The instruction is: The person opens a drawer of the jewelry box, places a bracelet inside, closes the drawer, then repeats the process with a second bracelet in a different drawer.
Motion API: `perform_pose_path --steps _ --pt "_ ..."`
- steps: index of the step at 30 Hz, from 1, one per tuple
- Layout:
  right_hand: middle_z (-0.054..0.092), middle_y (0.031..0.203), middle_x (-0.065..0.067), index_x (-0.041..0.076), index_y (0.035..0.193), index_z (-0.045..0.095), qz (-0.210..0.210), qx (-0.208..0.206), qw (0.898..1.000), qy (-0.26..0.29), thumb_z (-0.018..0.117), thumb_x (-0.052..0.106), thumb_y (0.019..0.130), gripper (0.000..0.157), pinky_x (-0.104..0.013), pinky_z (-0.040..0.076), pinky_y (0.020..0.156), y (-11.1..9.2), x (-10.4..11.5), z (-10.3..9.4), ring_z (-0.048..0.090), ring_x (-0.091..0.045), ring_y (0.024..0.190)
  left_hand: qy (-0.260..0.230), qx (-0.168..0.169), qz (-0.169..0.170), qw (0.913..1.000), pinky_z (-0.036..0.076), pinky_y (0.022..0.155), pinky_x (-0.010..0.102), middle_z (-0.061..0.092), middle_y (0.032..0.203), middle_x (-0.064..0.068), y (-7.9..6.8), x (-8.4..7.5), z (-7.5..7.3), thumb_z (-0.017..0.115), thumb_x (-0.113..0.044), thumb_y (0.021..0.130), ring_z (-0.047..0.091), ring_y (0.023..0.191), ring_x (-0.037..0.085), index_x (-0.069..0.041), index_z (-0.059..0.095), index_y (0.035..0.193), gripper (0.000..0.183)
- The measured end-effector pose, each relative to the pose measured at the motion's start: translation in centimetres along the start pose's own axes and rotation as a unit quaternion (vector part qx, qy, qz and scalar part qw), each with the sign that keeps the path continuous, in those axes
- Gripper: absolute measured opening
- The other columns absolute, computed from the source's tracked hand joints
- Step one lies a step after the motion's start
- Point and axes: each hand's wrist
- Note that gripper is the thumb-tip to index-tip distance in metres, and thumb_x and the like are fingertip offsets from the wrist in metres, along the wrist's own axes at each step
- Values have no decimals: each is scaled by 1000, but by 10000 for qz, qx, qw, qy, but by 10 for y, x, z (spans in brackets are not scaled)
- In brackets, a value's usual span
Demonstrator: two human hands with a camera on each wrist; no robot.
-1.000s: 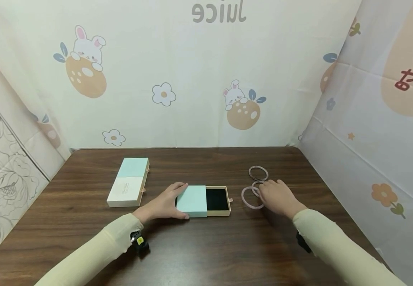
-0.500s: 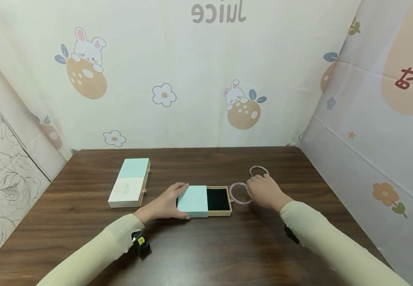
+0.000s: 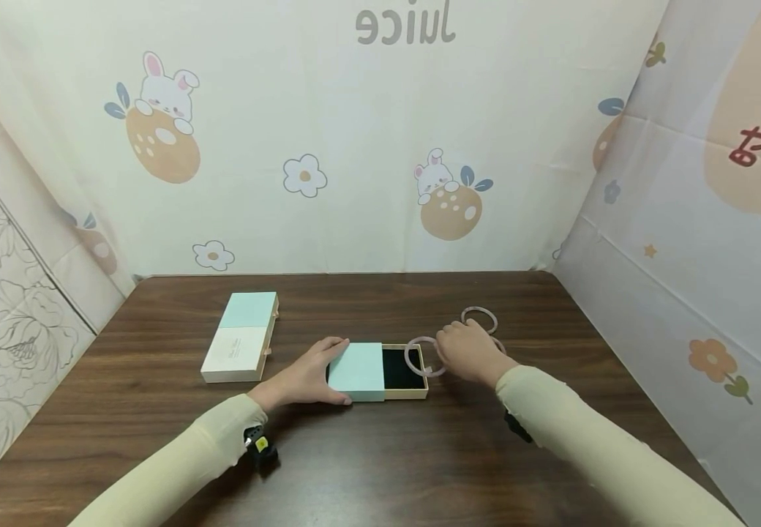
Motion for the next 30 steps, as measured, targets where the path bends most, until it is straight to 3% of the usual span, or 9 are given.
perform_pose_path --steps 15,30 --pt "52 66 0 13 67 52 -27 187 9998 79 57 16 93 27 -38 41 60 9 13 4 55 -21 67 -73 -38 8 10000 40 96 42 37 141 16 0 1 1 83 -40 70 40 122 27 3 31 146 102" --pt "53 66 0 11 70 56 -38 311 9995 96 58 16 92 23 -34 36 58 14 23 4 53 -19 66 -123 -44 -7 9999 39 97 42 36 142 17 0 0 0 84 -39 70 39 124 28 4 31 146 102"
Point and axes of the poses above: each hand's wrist, its own y-axis towards the middle knuckle, its own z-axis out of the palm, x = y × z
